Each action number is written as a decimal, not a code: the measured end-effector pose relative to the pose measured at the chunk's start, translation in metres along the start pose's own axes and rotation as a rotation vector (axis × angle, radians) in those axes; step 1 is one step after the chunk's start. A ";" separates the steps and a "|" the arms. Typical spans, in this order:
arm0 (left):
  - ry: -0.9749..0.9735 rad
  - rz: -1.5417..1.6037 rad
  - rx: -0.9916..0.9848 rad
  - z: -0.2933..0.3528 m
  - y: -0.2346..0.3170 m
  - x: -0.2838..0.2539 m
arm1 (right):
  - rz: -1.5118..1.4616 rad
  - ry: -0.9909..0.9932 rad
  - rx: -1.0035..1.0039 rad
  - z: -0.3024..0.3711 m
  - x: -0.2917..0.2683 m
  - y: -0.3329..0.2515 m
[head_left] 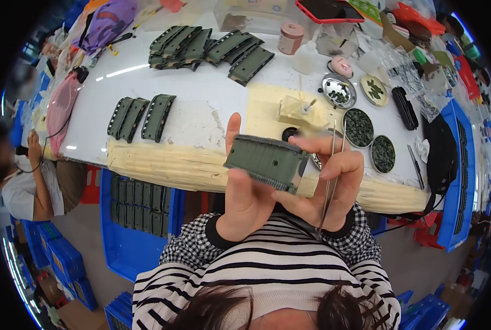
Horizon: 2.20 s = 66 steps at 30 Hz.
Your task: Assembling and detailing toy tank models by applying small components with tweezers and a brush.
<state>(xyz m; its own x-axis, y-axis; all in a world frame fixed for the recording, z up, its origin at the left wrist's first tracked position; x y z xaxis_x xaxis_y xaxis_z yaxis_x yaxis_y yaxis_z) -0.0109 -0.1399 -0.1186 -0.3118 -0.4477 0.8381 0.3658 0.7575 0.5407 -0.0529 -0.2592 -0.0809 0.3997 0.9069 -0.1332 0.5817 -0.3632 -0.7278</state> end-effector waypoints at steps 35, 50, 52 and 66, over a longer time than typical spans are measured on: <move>-0.181 -0.497 -0.323 0.002 -0.002 -0.015 | 1.044 -0.229 0.327 -0.009 -0.114 0.053; -0.141 -0.455 -0.200 0.000 0.001 -0.003 | 0.633 0.017 0.313 -0.018 -0.111 0.022; -0.152 -0.463 -0.166 -0.001 -0.001 -0.001 | 0.468 0.036 0.298 -0.015 -0.094 0.008; -0.210 -0.600 -0.185 -0.005 -0.005 -0.007 | 0.408 -0.181 0.140 0.000 -0.026 -0.008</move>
<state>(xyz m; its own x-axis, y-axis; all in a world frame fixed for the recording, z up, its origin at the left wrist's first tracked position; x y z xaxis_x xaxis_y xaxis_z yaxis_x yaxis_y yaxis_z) -0.0057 -0.1430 -0.1267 -0.6656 -0.6507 0.3656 0.2138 0.3031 0.9287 -0.0681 -0.2793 -0.0715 0.4387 0.7230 -0.5337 0.2960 -0.6770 -0.6738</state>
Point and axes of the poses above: each hand's wrist, its own z-axis away from the middle knuckle, its own x-axis out of the palm, y = z × x, the point moved 3 cm from there along -z, towards the middle knuckle, and after that the axes turned 1 degree about z, right-handed, at the moved point
